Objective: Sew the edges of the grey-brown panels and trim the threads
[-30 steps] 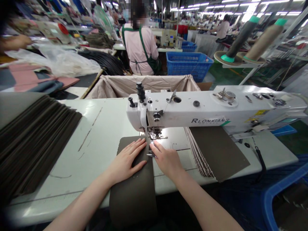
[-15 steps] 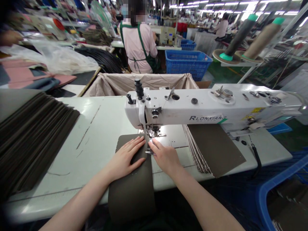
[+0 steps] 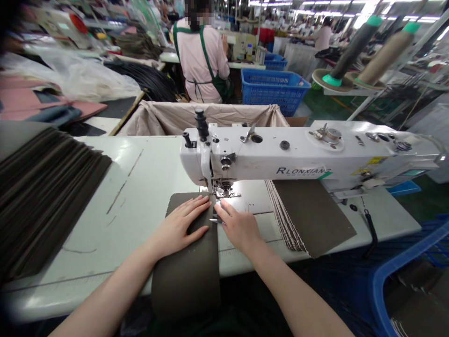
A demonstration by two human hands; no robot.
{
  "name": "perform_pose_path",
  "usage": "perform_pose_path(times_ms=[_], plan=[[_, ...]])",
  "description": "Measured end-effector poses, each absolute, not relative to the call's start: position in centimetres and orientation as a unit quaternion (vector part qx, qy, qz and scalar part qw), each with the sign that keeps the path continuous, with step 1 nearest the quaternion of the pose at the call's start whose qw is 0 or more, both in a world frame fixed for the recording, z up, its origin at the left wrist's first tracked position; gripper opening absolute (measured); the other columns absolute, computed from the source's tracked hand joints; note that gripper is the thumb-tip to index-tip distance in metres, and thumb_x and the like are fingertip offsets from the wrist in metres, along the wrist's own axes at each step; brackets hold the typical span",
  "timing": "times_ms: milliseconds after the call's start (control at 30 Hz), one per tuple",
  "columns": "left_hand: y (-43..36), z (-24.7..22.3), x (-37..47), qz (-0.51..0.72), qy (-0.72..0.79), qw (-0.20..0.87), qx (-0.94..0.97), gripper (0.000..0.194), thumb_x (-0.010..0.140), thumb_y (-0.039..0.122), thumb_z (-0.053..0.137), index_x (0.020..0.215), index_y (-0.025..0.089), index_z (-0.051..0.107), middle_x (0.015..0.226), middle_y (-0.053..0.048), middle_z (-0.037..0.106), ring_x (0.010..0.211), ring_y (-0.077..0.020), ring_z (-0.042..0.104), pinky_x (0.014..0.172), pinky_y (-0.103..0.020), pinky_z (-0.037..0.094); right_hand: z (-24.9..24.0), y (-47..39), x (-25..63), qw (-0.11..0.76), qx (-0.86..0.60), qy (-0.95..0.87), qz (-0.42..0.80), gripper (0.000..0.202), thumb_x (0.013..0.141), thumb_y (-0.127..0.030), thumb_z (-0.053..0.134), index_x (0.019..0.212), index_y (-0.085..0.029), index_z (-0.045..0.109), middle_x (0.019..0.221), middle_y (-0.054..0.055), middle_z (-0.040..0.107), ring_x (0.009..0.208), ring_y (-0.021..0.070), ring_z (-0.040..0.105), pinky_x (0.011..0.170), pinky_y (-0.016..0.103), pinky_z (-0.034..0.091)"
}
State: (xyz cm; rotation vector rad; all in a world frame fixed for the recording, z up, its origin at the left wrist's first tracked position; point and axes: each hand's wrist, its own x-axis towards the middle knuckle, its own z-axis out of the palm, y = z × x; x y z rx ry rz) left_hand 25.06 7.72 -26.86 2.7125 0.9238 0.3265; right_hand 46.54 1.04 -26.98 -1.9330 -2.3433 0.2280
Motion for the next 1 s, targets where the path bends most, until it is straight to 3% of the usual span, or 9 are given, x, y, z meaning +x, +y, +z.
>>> perform_pose_path(times_ms=[333, 1000], plan=[[7.88, -26.55, 24.71, 0.124, 0.321, 0.13, 0.93, 0.047, 0.094, 0.041, 0.049, 0.139, 0.03, 0.048, 0.151, -0.002, 0.042, 0.142, -0.0251, 0.032, 0.119, -0.048, 0.022, -26.68, 1.0, 46.4, 0.035, -0.636, -0.768, 0.066, 0.052, 0.095, -0.024, 0.044, 0.145, -0.033, 0.038, 0.154, -0.002, 0.035, 0.104, 0.0205, 0.064, 0.079, 0.034, 0.054], [7.79, -26.48, 24.62, 0.127, 0.326, 0.12, 0.929, 0.047, 0.094, 0.039, 0.049, 0.14, 0.032, 0.046, 0.151, -0.003, 0.042, 0.141, -0.0265, 0.034, 0.119, -0.052, 0.017, -26.65, 1.0, 46.45, 0.038, -0.639, -0.766, 0.063, 0.052, 0.094, -0.024, 0.047, 0.144, -0.035, 0.039, 0.153, -0.002, 0.037, 0.1, 0.0206, 0.065, 0.077, 0.033, 0.054]])
